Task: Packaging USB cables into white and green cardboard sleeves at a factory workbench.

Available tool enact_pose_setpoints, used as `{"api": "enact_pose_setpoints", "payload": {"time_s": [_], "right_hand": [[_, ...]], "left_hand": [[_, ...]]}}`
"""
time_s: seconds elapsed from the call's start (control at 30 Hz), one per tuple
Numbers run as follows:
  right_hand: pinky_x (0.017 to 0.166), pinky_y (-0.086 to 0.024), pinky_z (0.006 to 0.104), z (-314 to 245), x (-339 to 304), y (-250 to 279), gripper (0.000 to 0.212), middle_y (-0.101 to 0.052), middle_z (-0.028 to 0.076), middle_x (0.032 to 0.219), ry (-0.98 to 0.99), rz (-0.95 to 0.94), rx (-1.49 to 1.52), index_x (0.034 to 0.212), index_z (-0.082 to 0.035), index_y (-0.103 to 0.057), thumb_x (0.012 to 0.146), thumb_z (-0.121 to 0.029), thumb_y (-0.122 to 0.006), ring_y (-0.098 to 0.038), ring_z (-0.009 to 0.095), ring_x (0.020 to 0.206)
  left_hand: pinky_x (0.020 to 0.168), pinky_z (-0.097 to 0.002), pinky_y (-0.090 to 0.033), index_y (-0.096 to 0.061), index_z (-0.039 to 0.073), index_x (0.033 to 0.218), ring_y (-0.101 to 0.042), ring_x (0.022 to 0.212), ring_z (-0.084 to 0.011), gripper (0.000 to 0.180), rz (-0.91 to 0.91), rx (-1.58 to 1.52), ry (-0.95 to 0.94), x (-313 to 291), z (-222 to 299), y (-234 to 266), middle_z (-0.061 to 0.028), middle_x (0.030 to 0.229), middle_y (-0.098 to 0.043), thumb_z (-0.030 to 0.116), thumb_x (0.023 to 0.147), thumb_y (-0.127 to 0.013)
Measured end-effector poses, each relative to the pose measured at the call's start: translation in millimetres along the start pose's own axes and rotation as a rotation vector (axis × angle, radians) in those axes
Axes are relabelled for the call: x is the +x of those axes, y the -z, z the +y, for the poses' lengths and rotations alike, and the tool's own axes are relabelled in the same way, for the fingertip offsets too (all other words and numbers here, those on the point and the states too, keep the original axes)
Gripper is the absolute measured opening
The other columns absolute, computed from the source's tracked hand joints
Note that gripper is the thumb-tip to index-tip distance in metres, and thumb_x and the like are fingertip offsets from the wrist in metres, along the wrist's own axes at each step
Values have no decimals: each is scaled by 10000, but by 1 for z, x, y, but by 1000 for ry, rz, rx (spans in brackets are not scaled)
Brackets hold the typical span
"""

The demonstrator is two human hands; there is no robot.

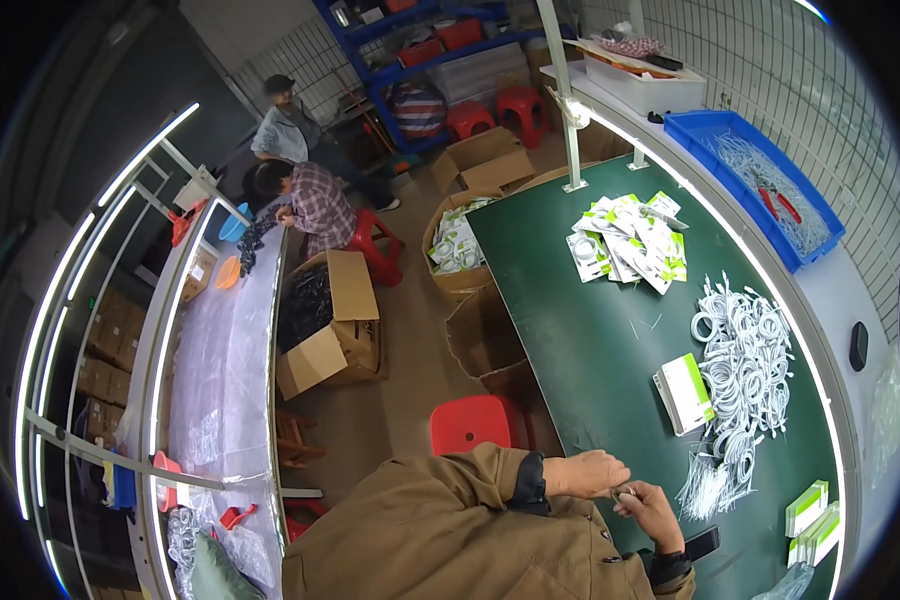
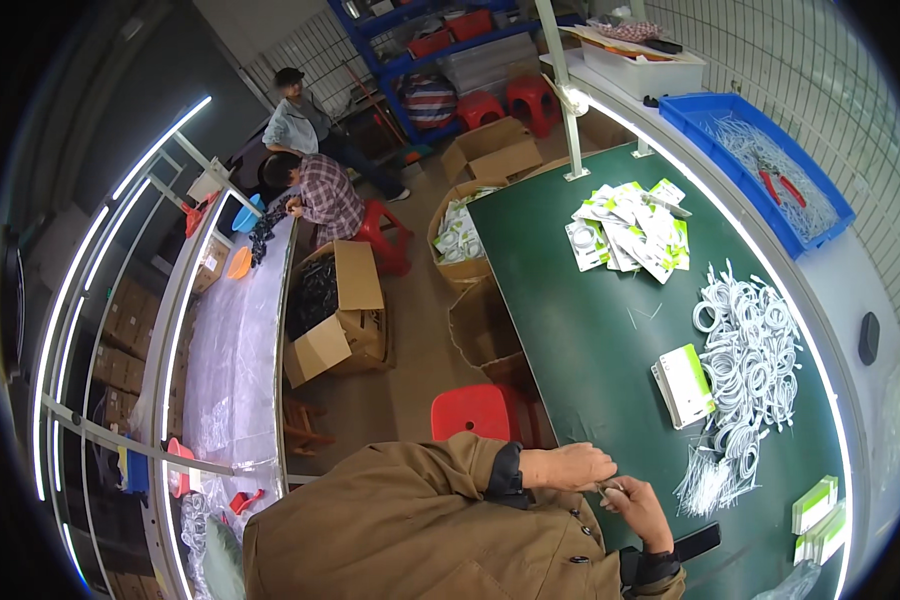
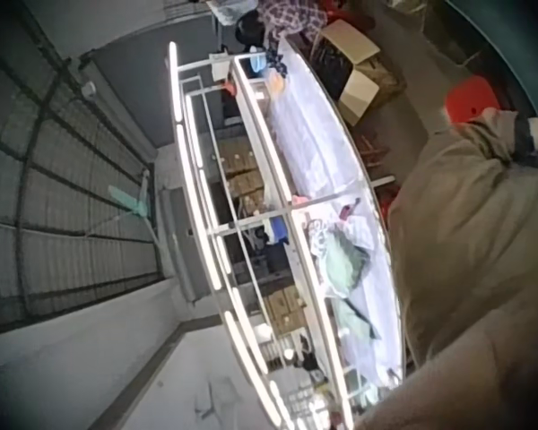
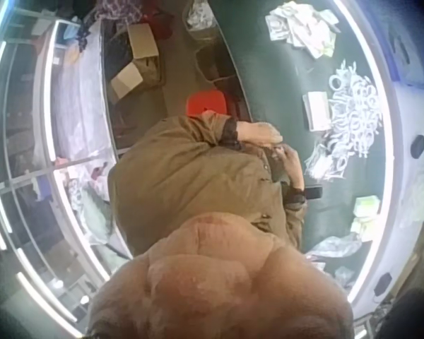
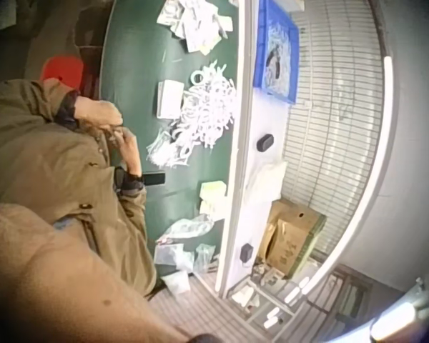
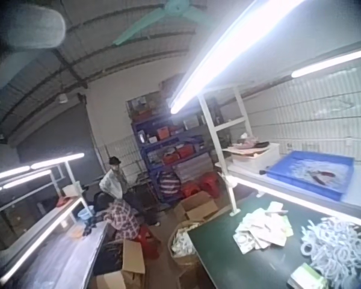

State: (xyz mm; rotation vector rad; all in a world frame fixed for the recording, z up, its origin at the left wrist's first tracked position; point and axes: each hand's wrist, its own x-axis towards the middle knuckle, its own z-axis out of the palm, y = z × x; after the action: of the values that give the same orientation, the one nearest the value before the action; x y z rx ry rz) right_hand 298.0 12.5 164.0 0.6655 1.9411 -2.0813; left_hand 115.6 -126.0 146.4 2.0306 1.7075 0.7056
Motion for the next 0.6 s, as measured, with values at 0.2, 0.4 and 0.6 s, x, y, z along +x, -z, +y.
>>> {"api": "enact_pose_setpoints", "payload": {"time_s": [0.2,0.4,0.6], "right_hand": [[693,-513,258,-5,-15,11,145,-687,74,850,95,-70,572,1024,-2,-672,984,-141,-654,-628,137,733],[772,-521,278,-35,-19,-10,190,-690,83,960,410,-15,879,1069,-38,-659,972,-193,-711,-647,152,823],[895,-508,300,-42,-14,-22,248,-674,36,1100,560,276,811,1132,-60,-644,986,-250,-709,-644,149,990]], "left_hand": [[735,-440,-523,-558,38,986,-630,799,-368,191,263,-341,-138,10,31,41,-137,878,-610,150,915,-696],[869,-386,-553,-584,31,1111,-692,954,-339,129,525,-624,-41,36,59,46,-148,1084,-672,122,1020,-597],[1013,-390,-506,-587,35,1186,-676,1112,-347,195,701,-627,2,65,76,38,-170,1232,-670,167,1047,-551]]}}
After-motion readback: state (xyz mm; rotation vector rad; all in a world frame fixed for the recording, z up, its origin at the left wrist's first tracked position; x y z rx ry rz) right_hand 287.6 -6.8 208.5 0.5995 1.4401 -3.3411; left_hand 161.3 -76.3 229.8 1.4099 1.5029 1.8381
